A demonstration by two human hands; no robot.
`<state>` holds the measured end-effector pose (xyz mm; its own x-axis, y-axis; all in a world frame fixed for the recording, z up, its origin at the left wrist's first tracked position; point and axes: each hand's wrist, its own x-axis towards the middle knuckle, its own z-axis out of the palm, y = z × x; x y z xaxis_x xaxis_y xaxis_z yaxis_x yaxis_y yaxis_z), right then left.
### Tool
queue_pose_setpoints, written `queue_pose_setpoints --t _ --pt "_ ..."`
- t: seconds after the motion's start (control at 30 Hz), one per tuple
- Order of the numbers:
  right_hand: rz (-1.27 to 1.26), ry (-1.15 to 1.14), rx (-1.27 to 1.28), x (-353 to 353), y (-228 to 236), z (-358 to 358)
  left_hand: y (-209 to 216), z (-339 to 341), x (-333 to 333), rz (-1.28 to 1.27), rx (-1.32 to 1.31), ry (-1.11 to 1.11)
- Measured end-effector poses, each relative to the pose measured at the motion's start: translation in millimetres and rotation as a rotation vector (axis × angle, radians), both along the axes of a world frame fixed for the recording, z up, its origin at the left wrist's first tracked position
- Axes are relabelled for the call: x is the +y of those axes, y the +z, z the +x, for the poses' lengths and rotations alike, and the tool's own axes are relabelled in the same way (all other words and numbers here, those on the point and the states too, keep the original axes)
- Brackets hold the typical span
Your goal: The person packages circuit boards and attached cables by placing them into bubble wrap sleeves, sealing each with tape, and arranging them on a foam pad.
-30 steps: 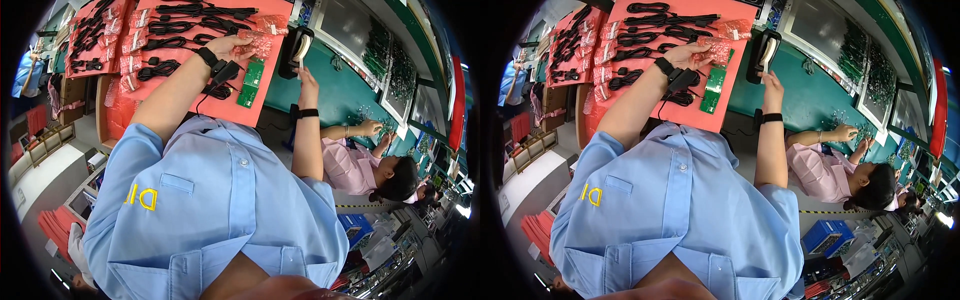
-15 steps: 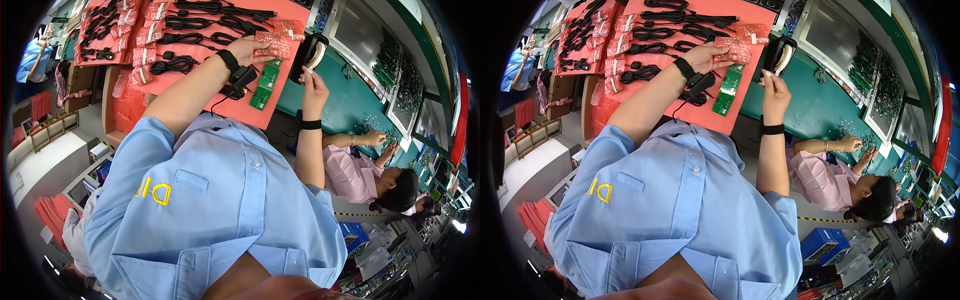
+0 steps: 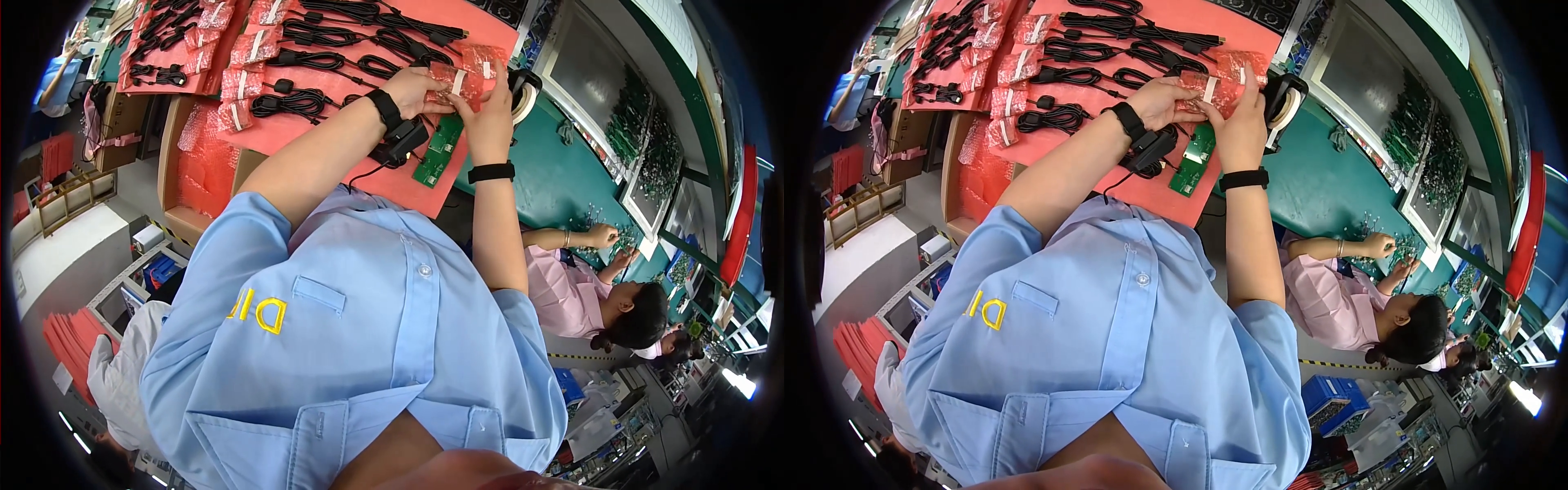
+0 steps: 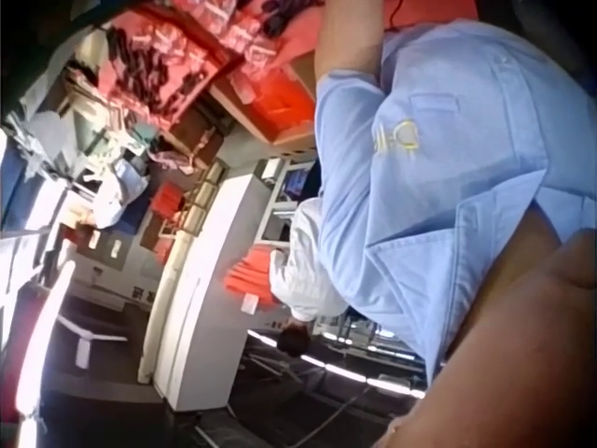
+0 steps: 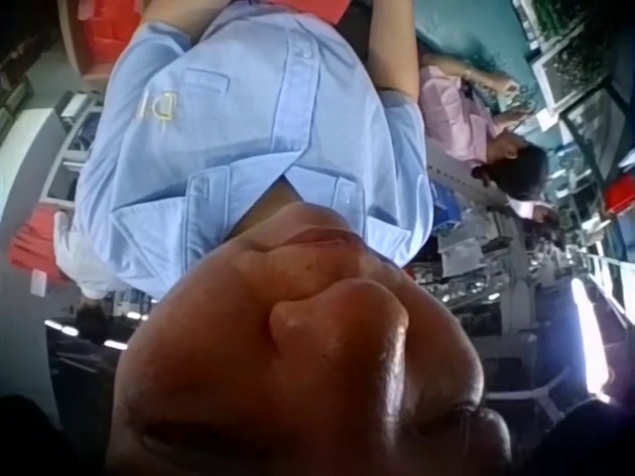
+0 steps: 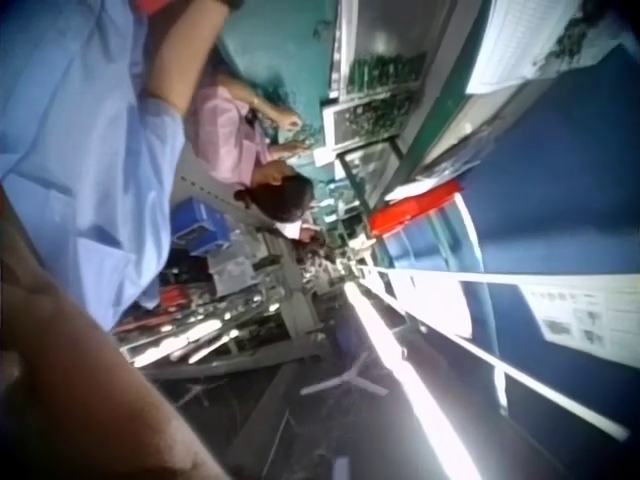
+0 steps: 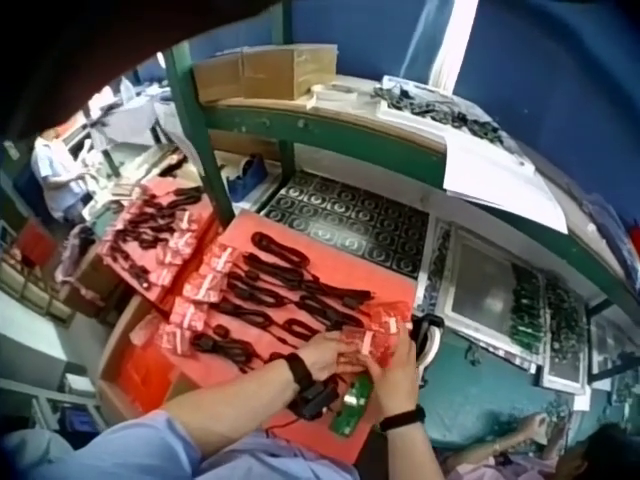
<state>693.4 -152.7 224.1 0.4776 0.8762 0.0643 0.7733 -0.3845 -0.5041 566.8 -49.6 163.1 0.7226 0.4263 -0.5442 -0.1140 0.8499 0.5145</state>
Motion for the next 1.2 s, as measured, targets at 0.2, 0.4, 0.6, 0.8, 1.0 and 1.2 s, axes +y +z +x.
queue_pose_setpoints --t 0.2,0.4,0.6,0.8,1.0,1.2 --pt "0.223 0.545 -0.519 11 3 25 17 2 4 0.020 0.047 -0.021" --pt "-0.133 0.638 0.019 35 -1 41 9 2 1 0.038 0.039 0.028" --pt "-0.217 0.739 -0.189 54 13 56 -19 34 3 0.146 0.068 -0.024" --pt "-0.144 0.510 -0.763 62 -10 78 84 -94 0 0.973 0.214 0.244" --pt "-0.147 0.301 -0.579 34 -17 77 38 -326 24 0.875 0.592 1.121" --pt "-0.137 0.294 -0.322 26 -4 23 -181 -540 -26 0.247 1.896 0.405"
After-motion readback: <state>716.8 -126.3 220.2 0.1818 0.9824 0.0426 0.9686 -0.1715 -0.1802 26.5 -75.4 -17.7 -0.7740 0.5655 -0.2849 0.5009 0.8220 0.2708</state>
